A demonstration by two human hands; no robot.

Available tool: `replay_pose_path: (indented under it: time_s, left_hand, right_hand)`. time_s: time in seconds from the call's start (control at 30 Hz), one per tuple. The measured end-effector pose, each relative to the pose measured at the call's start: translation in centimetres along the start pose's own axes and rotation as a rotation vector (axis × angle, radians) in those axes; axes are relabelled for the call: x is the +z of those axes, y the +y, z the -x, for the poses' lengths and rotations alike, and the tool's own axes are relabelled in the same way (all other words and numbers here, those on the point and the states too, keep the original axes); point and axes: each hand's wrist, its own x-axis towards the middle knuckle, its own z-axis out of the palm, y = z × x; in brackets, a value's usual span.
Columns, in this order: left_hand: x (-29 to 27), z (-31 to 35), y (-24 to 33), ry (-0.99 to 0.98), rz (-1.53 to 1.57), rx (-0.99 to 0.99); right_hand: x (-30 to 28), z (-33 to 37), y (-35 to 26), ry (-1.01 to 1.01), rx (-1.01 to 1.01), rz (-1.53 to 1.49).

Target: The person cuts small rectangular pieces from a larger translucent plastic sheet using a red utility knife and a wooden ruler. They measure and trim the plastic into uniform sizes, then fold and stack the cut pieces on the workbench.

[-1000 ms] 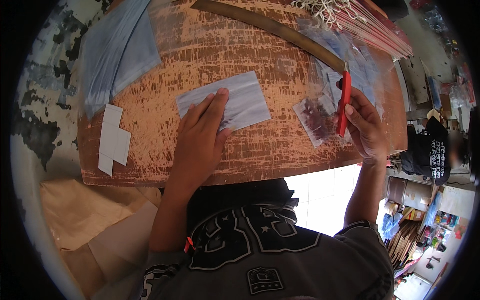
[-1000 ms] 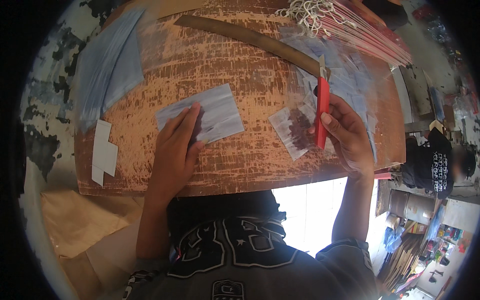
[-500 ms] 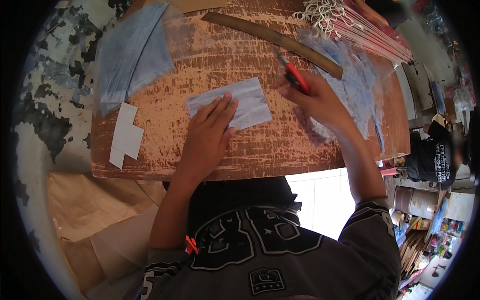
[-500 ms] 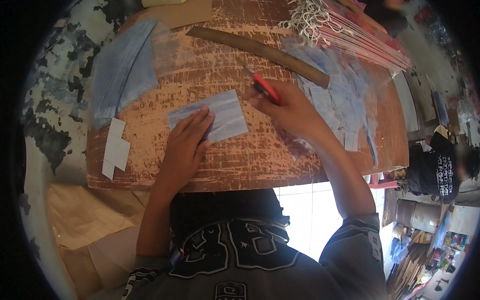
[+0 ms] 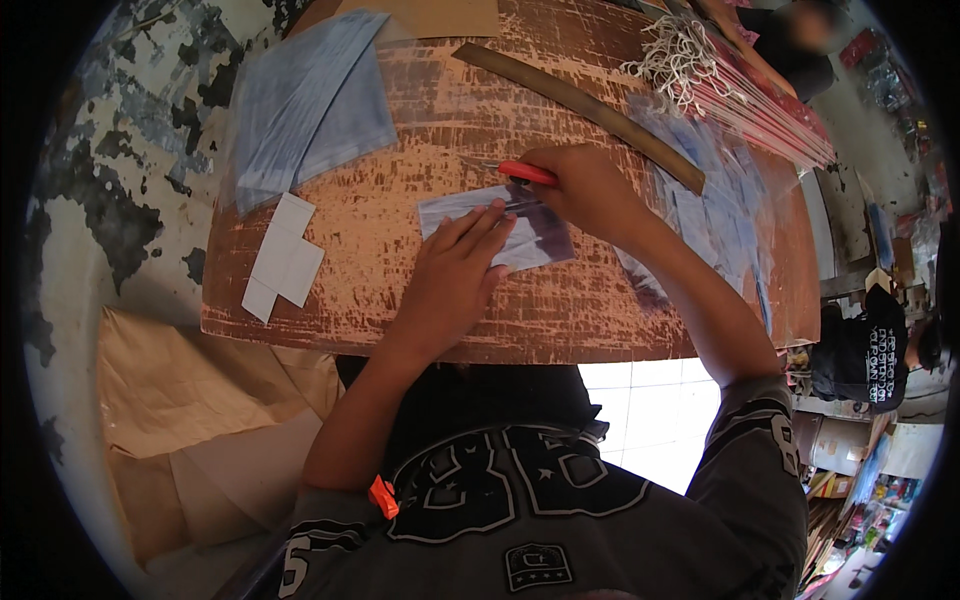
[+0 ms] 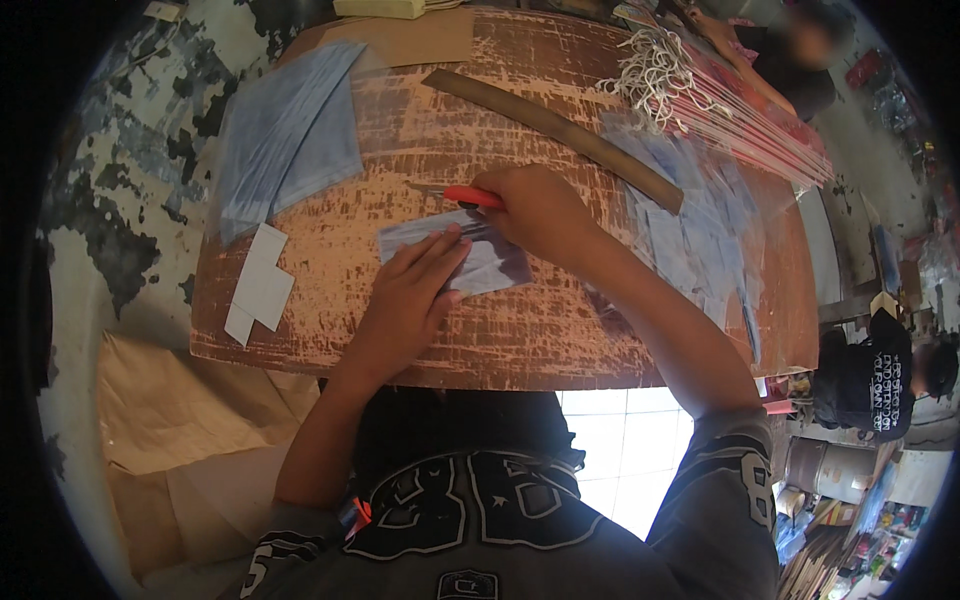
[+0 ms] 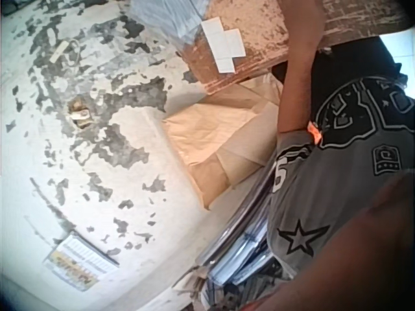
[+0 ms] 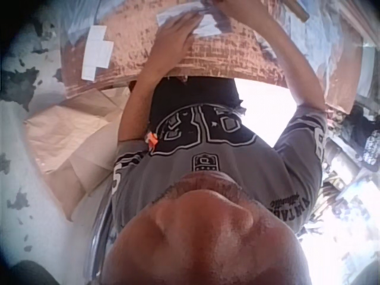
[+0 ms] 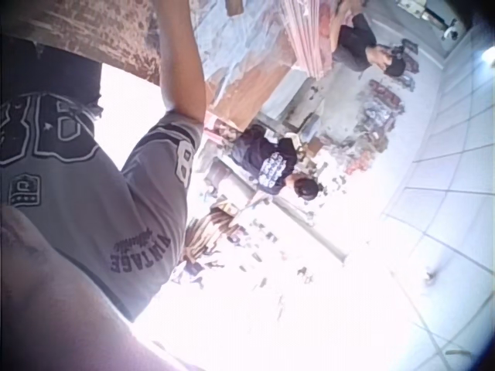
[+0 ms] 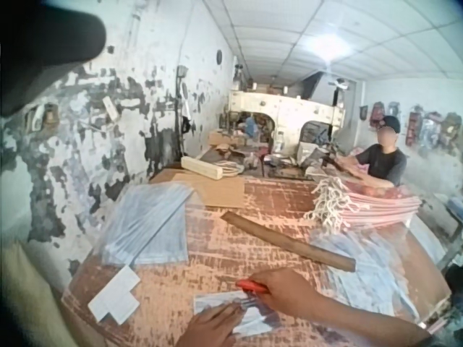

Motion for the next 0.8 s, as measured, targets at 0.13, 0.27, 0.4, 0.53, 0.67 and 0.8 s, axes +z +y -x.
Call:
replay_pose_path:
  time_s: [0.13, 0.27, 0.4, 0.53, 0.67, 0.8]
  left_hand:
    - [0.1, 0.1, 0.1, -0.001, -0.006, -0.004]
    - [-0.1, 0.1, 0.2, 0.002, -0.011, -0.001]
    - [-0.1, 0.0, 0.1, -0.006, -0.015, 0.004]
    - [0.1, 0.0, 0.0, -0.003, -0.03, 0.0]
    - [0.0, -0.1, 0.0, -0.008, -0.039, 0.01]
    - [-0.1, -0.1, -0.1, -0.02, -0.043, 0.014]
  right_hand:
    - [0.4, -0.5, 0.5, 0.027, -0.079, 0.093]
    - [-0.1, -2.0, 0.3, -0.07, -0.045, 0.128]
    - [-0.5, -3.5, 0.7, -0.183, -0.006, 0.028]
    - [-1.1, -4.4, 0.8, -0.269, 0.003, 0.027]
    - [-0.7, -4.3, 1.2, -0.264, -0.037, 0.064]
    - [-0.2, -4.1, 2.2, -0.189, -0.174, 0.113]
